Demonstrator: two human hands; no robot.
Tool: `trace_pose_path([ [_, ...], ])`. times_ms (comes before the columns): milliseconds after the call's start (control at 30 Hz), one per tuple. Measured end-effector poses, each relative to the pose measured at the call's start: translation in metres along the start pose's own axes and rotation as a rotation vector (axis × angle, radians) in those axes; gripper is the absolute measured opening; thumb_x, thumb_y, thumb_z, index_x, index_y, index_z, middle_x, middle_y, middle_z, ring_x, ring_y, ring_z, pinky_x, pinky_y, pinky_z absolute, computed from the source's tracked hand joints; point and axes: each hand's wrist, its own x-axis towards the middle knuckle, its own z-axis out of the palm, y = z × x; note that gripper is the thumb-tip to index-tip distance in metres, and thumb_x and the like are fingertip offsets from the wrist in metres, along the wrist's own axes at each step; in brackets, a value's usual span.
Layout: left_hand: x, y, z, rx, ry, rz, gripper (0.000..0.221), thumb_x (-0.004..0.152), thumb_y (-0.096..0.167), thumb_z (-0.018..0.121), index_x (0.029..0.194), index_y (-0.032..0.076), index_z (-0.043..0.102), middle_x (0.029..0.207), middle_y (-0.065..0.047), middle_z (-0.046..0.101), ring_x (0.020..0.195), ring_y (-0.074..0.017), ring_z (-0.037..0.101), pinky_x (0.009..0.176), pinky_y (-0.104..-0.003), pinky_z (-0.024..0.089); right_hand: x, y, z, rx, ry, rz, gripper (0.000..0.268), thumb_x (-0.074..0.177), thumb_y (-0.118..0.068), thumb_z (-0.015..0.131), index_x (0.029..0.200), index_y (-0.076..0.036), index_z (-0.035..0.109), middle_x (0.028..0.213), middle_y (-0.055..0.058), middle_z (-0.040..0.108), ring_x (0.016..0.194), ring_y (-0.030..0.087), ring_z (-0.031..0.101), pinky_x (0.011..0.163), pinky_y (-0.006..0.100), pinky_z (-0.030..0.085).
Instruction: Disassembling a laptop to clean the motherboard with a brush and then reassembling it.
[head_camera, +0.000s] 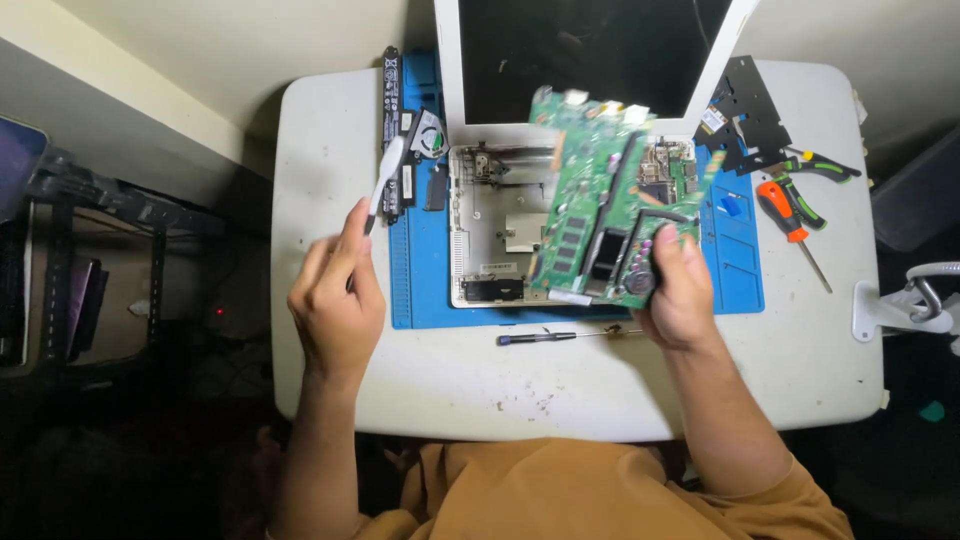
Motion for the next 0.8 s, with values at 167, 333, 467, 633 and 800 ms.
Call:
trace_pose_path([
  [167,-0.06,-0.01,0.014,0.106,-0.073,-0.104,0.021,0.105,0.016,0.064,0.121,0.01,0.076,0.087,-0.006,0.068,0.075,-0.0267,0.071,0.065,-0.035,0.055,0.022,-0.019,-0.049,-0.06,0.02,-0.115,0.015,0.107,-0.023,0.056,0.109,-0.008,0.055,0.094,0.018,0.072,0.086,0.025,0.078,0.083,0.041,0.069],
  [333,-0.094,-0.006,0.027,0.12,-0.175,-0.16,0.014,0.101,0.003,0.061,0.111,-0.002,0.07,0.102,-0.012,0.076,0.09,-0.0291,0.071,0.084,-0.043,0.051,0.026,-0.023,-0.08,-0.204,-0.07,-0.142,0.057,0.105,-0.018,0.061,0.156,-0.01,0.037,0.151,0.013,0.056,0.143,0.029,0.057,0.126,0.051,0.051],
  [467,-0.098,-0.001,0.034,0.163,-0.168,-0.228,0.014,0.101,0.006,0.063,0.112,0.004,0.071,0.106,-0.012,0.066,0.09,-0.0312,0.063,0.075,-0.042,0.054,0.021,-0.031,-0.07,-0.681,-0.199,-0.416,0.052,0.109,-0.017,0.056,0.155,0.003,0.039,0.149,0.019,0.052,0.14,0.029,0.051,0.126,0.043,0.041],
  [633,-0.094,-0.003,0.038,0.282,-0.195,-0.261,0.011,0.099,0.021,0.07,0.107,0.014,0.072,0.106,-0.005,0.064,0.086,-0.0274,0.07,0.068,-0.039,0.057,0.025,-0.023,-0.076,-1.132,-0.362,-0.834,0.045,0.097,0.017,0.056,0.141,0.014,0.059,0.128,0.036,0.065,0.119,0.054,0.062,0.1,0.06,0.05],
  [800,-0.077,0.006,0.031,0.222,-0.267,-0.254,0.017,0.097,0.02,0.072,0.11,0.008,0.072,0.102,-0.01,0.065,0.081,-0.0319,0.069,0.069,-0.043,0.057,0.027,-0.004,-0.065,-1.487,-0.565,-1.177,0.042,0.097,0.008,0.052,0.13,-0.007,0.074,0.134,0.018,0.069,0.116,0.04,0.065,0.108,0.054,0.053],
])
